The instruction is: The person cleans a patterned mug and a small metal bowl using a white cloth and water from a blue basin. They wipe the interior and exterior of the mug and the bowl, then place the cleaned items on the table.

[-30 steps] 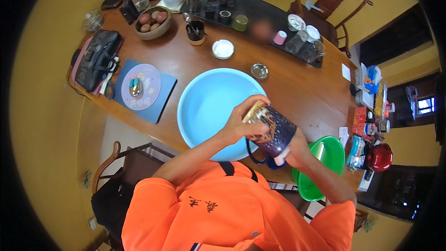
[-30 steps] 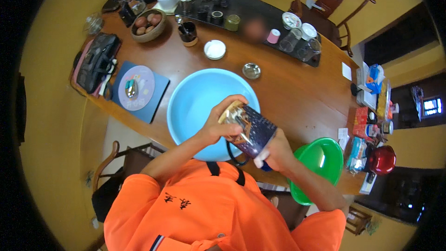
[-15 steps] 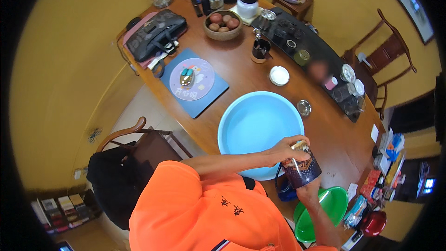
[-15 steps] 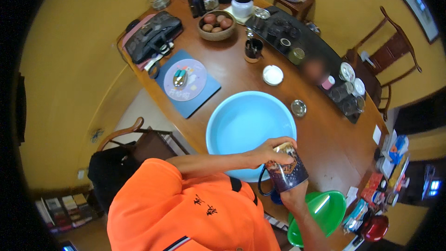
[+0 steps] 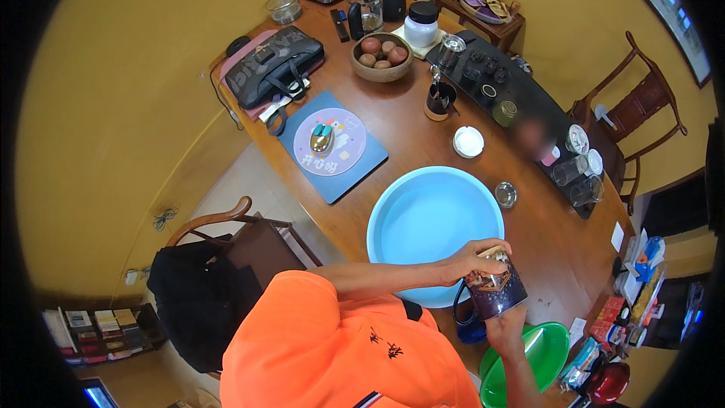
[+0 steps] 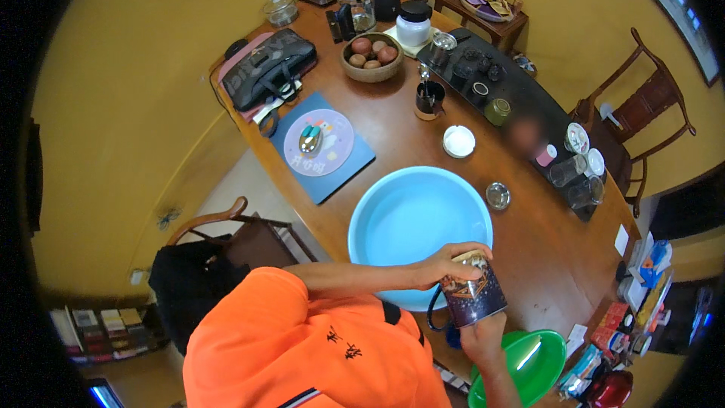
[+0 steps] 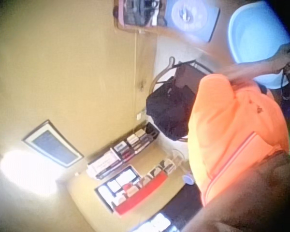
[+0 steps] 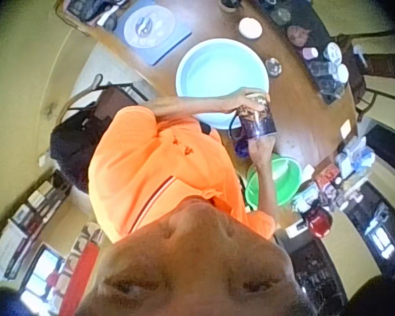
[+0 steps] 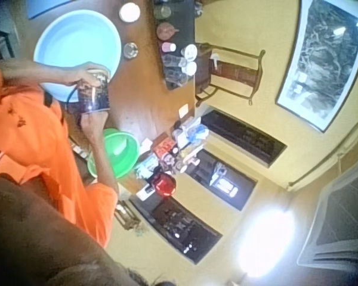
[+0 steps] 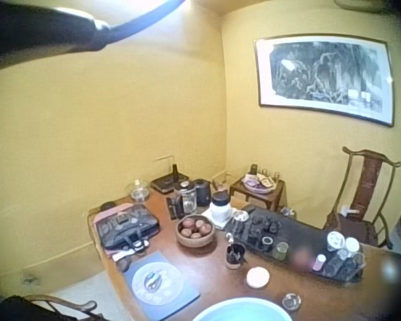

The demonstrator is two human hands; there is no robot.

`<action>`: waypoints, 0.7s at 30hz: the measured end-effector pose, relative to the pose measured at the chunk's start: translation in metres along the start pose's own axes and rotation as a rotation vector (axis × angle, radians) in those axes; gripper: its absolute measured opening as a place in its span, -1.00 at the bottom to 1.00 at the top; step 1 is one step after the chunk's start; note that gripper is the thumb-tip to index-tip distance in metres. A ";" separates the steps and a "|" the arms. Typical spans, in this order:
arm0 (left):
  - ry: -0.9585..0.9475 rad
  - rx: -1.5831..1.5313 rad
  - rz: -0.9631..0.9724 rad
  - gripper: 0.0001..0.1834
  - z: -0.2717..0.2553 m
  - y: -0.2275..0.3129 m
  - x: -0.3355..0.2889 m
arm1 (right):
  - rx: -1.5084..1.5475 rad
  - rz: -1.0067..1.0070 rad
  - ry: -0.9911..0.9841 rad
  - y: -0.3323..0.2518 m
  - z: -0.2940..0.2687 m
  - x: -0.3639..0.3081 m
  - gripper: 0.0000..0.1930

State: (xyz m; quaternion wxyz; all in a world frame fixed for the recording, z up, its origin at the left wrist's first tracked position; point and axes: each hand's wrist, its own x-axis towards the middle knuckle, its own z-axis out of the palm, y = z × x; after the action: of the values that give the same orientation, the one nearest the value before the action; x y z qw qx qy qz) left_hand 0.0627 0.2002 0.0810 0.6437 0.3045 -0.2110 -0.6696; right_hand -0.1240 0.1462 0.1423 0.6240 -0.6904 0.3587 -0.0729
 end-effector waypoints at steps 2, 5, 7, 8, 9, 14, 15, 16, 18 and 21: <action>-0.029 0.124 0.175 -0.41 0.005 -0.004 -0.001 | 0.385 0.115 0.065 -0.004 0.005 0.002 -0.64; -0.157 0.592 0.647 -0.30 0.007 0.002 0.007 | 1.064 0.174 0.271 -0.002 0.009 0.006 -0.44; -0.154 0.294 0.415 -0.33 0.000 -0.009 -0.003 | 1.191 0.060 -0.003 0.012 -0.008 0.003 -0.38; -0.137 0.207 0.339 -0.32 -0.003 -0.006 -0.011 | 1.105 0.039 -0.046 0.002 -0.005 0.002 -0.37; -0.151 0.247 0.364 -0.28 -0.004 -0.003 -0.013 | 1.117 0.079 0.025 -0.001 -0.004 -0.002 -0.45; -0.118 0.508 0.550 -0.16 0.009 -0.017 0.001 | 0.755 0.039 -0.013 0.009 -0.010 0.001 -0.63; -0.089 0.516 0.522 -0.11 0.014 -0.014 0.003 | 0.755 0.063 -0.034 0.003 -0.014 0.000 -0.65; -0.130 0.448 0.482 -0.03 0.021 -0.017 0.008 | 0.789 -0.006 0.052 0.008 -0.012 0.003 -0.71; -0.091 0.202 0.243 -0.01 0.032 -0.009 -0.006 | 0.397 -0.321 0.154 0.003 -0.006 -0.002 -0.73; -0.052 0.026 -0.054 -0.02 0.029 -0.002 -0.014 | -0.480 -0.697 0.257 0.001 -0.009 -0.007 -0.70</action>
State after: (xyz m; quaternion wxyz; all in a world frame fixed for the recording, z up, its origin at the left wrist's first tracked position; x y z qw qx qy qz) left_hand 0.0413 0.2108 0.1026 0.6157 0.3009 -0.2281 -0.6916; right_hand -0.1348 0.1428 0.1457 0.3345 -0.8809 0.1858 -0.2787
